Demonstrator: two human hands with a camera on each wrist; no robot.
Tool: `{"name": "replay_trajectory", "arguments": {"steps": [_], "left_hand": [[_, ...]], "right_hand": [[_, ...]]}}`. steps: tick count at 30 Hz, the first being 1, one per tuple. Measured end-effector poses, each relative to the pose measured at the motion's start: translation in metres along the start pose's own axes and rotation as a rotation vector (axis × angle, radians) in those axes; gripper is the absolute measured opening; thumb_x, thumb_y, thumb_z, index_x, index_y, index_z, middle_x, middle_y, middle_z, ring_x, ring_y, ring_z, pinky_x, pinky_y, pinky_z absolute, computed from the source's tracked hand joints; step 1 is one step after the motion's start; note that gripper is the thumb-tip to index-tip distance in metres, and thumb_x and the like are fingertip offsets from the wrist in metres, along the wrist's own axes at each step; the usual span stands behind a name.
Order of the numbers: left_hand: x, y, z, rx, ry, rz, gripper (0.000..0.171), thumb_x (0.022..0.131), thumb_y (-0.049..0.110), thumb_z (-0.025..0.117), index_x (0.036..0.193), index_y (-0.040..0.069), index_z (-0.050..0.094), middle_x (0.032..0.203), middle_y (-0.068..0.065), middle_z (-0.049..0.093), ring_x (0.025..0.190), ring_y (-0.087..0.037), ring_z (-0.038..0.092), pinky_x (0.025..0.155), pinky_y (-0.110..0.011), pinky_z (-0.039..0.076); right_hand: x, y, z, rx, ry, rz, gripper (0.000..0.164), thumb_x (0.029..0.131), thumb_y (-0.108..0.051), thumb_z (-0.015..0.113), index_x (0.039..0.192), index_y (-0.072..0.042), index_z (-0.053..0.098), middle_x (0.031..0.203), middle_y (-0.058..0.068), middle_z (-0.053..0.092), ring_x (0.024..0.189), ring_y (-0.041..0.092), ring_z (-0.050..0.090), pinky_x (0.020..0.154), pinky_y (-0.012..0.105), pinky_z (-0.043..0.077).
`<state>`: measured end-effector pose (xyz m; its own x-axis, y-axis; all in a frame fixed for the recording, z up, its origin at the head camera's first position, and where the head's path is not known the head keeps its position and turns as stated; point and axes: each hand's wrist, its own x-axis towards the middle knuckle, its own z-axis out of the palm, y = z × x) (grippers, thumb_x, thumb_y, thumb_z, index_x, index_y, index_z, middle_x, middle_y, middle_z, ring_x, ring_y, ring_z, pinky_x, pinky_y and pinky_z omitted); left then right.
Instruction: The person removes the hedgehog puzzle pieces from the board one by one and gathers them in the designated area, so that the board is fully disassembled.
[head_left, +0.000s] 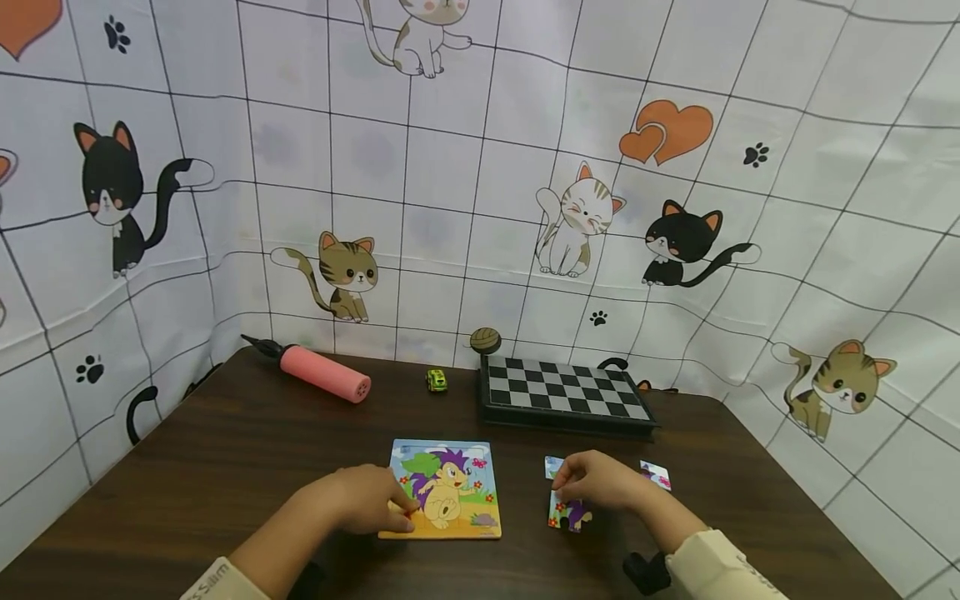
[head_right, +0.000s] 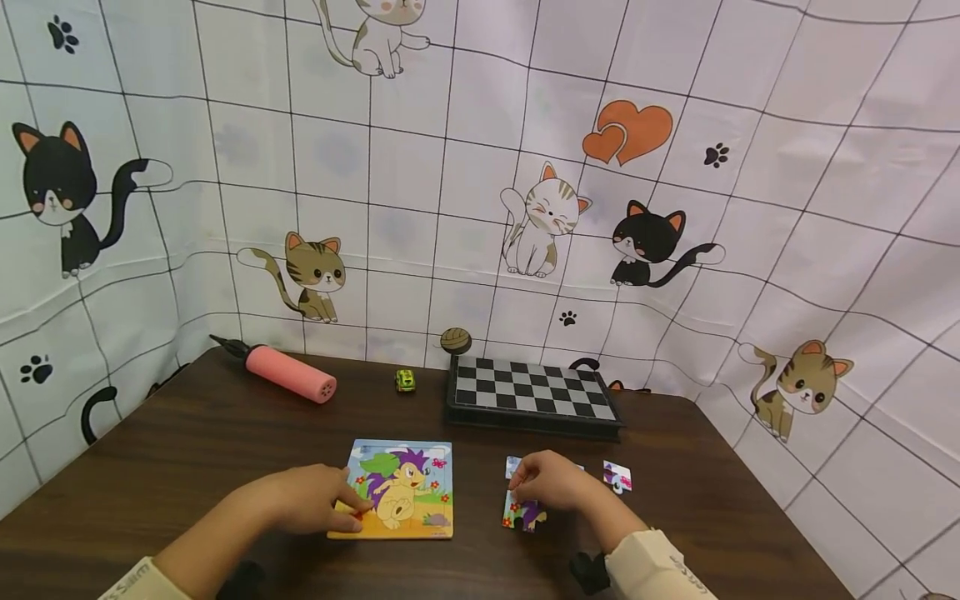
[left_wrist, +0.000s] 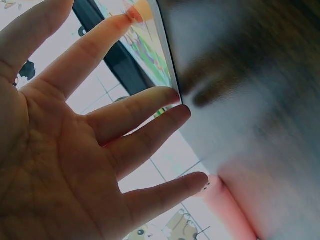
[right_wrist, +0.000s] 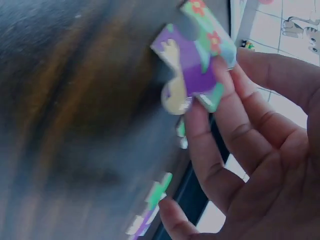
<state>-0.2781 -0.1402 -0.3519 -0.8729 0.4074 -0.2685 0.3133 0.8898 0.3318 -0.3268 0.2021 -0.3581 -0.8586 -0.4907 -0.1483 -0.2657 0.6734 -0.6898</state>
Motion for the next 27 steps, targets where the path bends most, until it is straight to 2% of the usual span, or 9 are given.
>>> {"name": "replay_trajectory", "arguments": {"steps": [2, 6, 8, 10, 13, 18, 21, 25, 27], "left_hand": [[0.0, -0.001, 0.001, -0.009, -0.004, 0.004, 0.03, 0.089, 0.036, 0.073, 0.115, 0.022, 0.077, 0.116, -0.009, 0.066, 0.109, -0.031, 0.058, 0.098, -0.062, 0.042], [0.001, -0.002, 0.002, -0.013, -0.011, 0.015, 0.031, 0.089, 0.036, 0.073, 0.116, 0.023, 0.076, 0.116, -0.008, 0.066, 0.11, -0.03, 0.058, 0.1, -0.059, 0.042], [0.002, -0.002, 0.001, -0.011, -0.018, 0.018, 0.032, 0.089, 0.037, 0.073, 0.118, 0.024, 0.075, 0.118, -0.008, 0.066, 0.112, -0.03, 0.057, 0.102, -0.057, 0.042], [0.002, -0.002, 0.001, -0.011, -0.028, 0.017, 0.035, 0.088, 0.039, 0.073, 0.121, 0.025, 0.074, 0.12, -0.007, 0.066, 0.113, -0.029, 0.057, 0.103, -0.056, 0.041], [0.001, -0.001, 0.0, -0.011, -0.04, 0.024, 0.041, 0.087, 0.043, 0.074, 0.125, 0.028, 0.072, 0.121, -0.004, 0.065, 0.114, -0.027, 0.056, 0.103, -0.055, 0.041], [-0.002, 0.002, 0.001, -0.004, -0.026, 0.029, 0.042, 0.085, 0.049, 0.074, 0.123, 0.031, 0.072, 0.123, 0.0, 0.067, 0.122, -0.03, 0.055, 0.101, -0.062, 0.041], [-0.003, 0.004, 0.003, -0.004, -0.006, 0.013, 0.04, 0.084, 0.049, 0.074, 0.121, 0.032, 0.073, 0.125, -0.001, 0.067, 0.128, -0.037, 0.051, 0.097, -0.072, 0.037], [-0.003, 0.005, 0.003, 0.001, 0.01, -0.006, 0.039, 0.083, 0.05, 0.074, 0.119, 0.034, 0.074, 0.127, -0.002, 0.067, 0.132, -0.042, 0.047, 0.095, -0.079, 0.032], [-0.003, 0.004, 0.003, 0.005, 0.011, -0.016, 0.039, 0.083, 0.05, 0.074, 0.118, 0.034, 0.075, 0.127, -0.003, 0.067, 0.133, -0.043, 0.046, 0.095, -0.08, 0.031]], "right_hand": [[0.001, -0.003, 0.001, -0.086, 0.04, 0.023, 0.01, 0.095, -0.012, 0.063, 0.092, -0.003, 0.067, 0.08, 0.001, 0.065, 0.074, 0.017, 0.057, 0.065, 0.036, 0.047], [0.006, -0.017, 0.003, -0.314, 0.162, 0.126, 0.017, 0.1, -0.022, 0.057, 0.091, -0.014, 0.07, 0.078, -0.005, 0.066, 0.074, 0.014, 0.057, 0.08, 0.053, 0.044], [0.011, -0.028, 0.006, -0.375, 0.207, 0.151, 0.016, 0.1, -0.026, 0.058, 0.093, -0.018, 0.07, 0.08, -0.007, 0.066, 0.075, 0.013, 0.056, 0.084, 0.059, 0.04], [0.019, -0.04, 0.011, -0.377, 0.21, 0.124, 0.013, 0.099, -0.027, 0.061, 0.095, -0.019, 0.07, 0.085, -0.007, 0.067, 0.076, 0.014, 0.058, 0.083, 0.058, 0.038], [0.036, -0.056, 0.024, -0.345, 0.142, 0.021, 0.008, 0.095, -0.023, 0.068, 0.101, -0.018, 0.07, 0.096, -0.004, 0.067, 0.086, 0.018, 0.061, 0.086, 0.053, 0.044], [0.069, -0.075, 0.055, -0.283, 0.023, -0.091, 0.019, 0.089, -0.011, 0.074, 0.108, -0.014, 0.071, 0.111, 0.006, 0.064, 0.099, 0.024, 0.062, 0.082, 0.041, 0.055], [0.084, -0.083, 0.07, -0.23, 0.016, -0.058, 0.021, 0.093, -0.006, 0.063, 0.112, -0.013, 0.07, 0.107, 0.01, 0.062, 0.086, 0.023, 0.061, 0.067, 0.034, 0.055], [0.095, -0.09, 0.085, -0.271, 0.032, 0.025, 0.028, 0.093, -0.005, 0.055, 0.114, -0.013, 0.072, 0.11, 0.015, 0.058, 0.084, 0.024, 0.054, 0.073, 0.04, 0.054], [0.098, -0.093, 0.091, -0.312, 0.046, 0.065, 0.028, 0.092, -0.007, 0.056, 0.114, -0.014, 0.072, 0.117, 0.018, 0.054, 0.093, 0.028, 0.052, 0.083, 0.048, 0.053]]}}
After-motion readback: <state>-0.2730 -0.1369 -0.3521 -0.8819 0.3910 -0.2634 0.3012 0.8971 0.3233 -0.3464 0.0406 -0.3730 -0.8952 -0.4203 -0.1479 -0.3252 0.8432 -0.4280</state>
